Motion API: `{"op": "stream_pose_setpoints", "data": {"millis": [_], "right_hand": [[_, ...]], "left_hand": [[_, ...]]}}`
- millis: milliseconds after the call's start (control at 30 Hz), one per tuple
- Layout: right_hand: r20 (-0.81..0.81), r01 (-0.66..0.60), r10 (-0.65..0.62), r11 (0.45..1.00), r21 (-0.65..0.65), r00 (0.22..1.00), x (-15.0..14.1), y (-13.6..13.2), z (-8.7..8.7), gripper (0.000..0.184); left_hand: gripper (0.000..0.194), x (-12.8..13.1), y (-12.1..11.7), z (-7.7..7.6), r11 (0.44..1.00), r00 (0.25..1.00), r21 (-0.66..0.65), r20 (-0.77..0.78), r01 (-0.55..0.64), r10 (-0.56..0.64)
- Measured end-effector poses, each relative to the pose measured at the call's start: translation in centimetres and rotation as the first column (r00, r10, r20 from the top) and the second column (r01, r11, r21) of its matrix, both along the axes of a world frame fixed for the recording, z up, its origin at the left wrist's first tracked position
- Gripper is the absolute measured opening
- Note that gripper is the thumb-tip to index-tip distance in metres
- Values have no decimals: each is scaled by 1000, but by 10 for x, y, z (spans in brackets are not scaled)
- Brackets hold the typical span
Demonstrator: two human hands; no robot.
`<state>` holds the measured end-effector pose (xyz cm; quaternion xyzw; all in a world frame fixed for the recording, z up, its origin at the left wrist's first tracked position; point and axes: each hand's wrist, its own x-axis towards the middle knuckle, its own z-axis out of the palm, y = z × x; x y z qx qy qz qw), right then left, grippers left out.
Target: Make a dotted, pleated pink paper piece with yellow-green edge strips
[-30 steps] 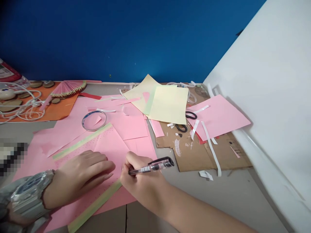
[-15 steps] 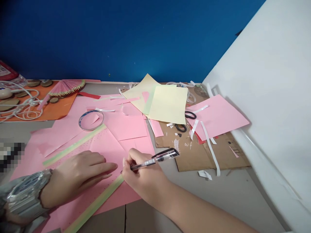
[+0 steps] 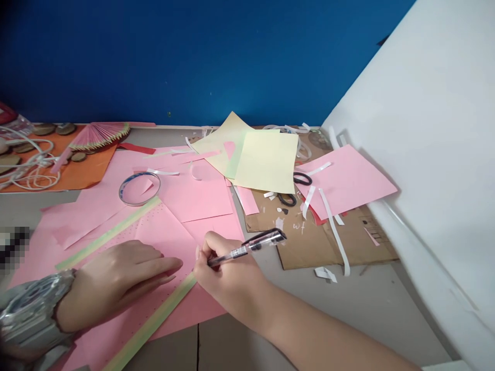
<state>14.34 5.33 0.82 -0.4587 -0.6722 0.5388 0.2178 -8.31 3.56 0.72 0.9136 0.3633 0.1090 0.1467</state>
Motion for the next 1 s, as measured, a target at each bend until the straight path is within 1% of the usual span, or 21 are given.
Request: {"op": "stream_pose_setpoints", "data": {"millis": [167, 267, 333, 400, 467, 567, 667, 800, 933, 1000], "right_hand": [[50, 3, -3, 1000, 18, 999, -3, 0, 3, 24], [75, -23, 21, 1000, 22, 997, -2, 1, 4, 23], [37, -3, 1, 999, 36, 999, 0, 1, 3, 23], [-18, 45, -44, 997, 58, 999, 1, 1, 1, 24], [-29, 61, -60, 996, 59, 998, 2, 2, -1, 23], [6, 45, -45, 998, 52, 999, 1, 2, -2, 23], [41, 35, -38, 996, 77, 998, -1, 2, 1, 24], [76, 8, -13, 997, 76, 997, 0, 2, 3, 23], [-13, 103, -102, 990, 101, 995, 2, 4, 0, 23], [-21, 137, -135, 984, 113, 991, 3, 5, -2, 23]], "left_hand": [[25, -1, 0, -2, 1000, 1000, 12, -23, 0, 0], [25, -1, 0, -2, 1000, 999, 6, -33, -1, 1], [24, -1, 0, -2, 1000, 999, 5, -31, 6, -5], [24, -1, 0, -2, 1000, 1000, -5, -30, 9, -9], [24, -2, 0, -2, 1000, 1000, -14, -25, 9, -9], [26, -2, -1, -3, 1000, 999, -10, -41, 12, -13], [32, -3, -1, -4, 1000, 998, 12, -70, 11, -10], [33, -2, 0, -3, 999, 997, 25, -73, 19, -17], [32, -1, 1, -1, 999, 997, 12, -68, 31, -30], [31, -1, 1, 0, 999, 997, 2, -68, 36, -36]]}}
